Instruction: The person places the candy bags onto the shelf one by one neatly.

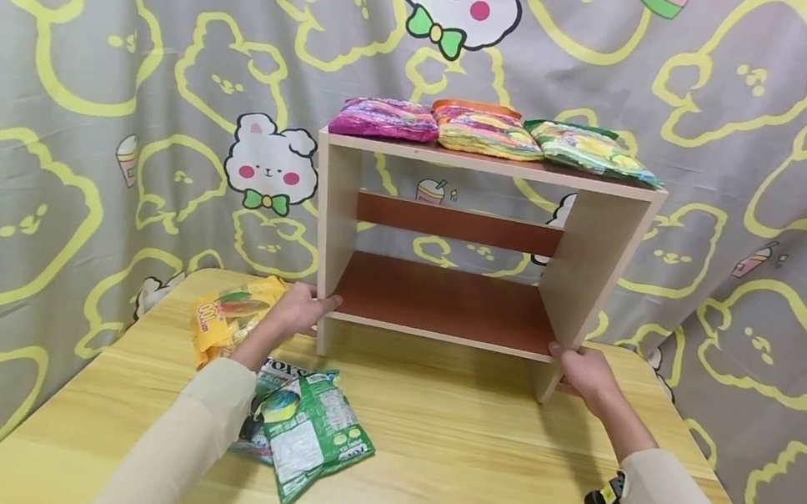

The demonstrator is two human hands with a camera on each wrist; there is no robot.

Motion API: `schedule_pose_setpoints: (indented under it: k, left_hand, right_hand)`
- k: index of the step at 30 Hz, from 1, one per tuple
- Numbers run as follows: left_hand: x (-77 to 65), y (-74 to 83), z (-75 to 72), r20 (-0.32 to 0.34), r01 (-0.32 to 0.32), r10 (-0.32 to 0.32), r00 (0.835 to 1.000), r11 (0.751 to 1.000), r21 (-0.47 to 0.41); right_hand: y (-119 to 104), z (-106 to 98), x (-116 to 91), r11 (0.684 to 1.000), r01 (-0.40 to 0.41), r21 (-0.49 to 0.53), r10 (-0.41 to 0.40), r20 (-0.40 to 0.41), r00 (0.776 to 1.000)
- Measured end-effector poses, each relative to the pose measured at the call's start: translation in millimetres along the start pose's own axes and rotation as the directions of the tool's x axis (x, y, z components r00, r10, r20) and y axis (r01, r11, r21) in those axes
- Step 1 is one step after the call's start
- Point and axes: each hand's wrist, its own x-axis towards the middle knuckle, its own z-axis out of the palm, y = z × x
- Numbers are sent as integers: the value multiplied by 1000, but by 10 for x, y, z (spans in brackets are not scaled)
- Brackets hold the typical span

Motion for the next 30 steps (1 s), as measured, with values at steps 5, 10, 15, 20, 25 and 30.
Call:
schedule_pose_setpoints:
  k: [5,10,15,20,25,30]
  left_hand:
    - [-22,14,9,-25,-44,46,999,997,61]
    - [-51,39,6,-51,-40,47,998,991,130]
    - [-51,67,22,-88,-76,102,991,963,257]
    - [-37,75,35,-115,-77,130,985,922,379]
    - [-49,93,26,-95,-77,131,987,899,431]
    - [-92,95,-31,-45,-109,151,987,858,502]
  right_hand:
    - [-15,12,1,1000,-5,-23,4,-28,1000]
    - [-24,22,-11,1000,-4,-27,4,-23,1000]
    - [-28,24,-27,999,-6,-49,4,-42,999]
    - [-28,17,-40,998,-4,-60,1,-52,999]
    - [-34,3,-50,997,-8,-70,5,-50,999]
    - [-32,4,-47,998,-9,-63,6,-48,999]
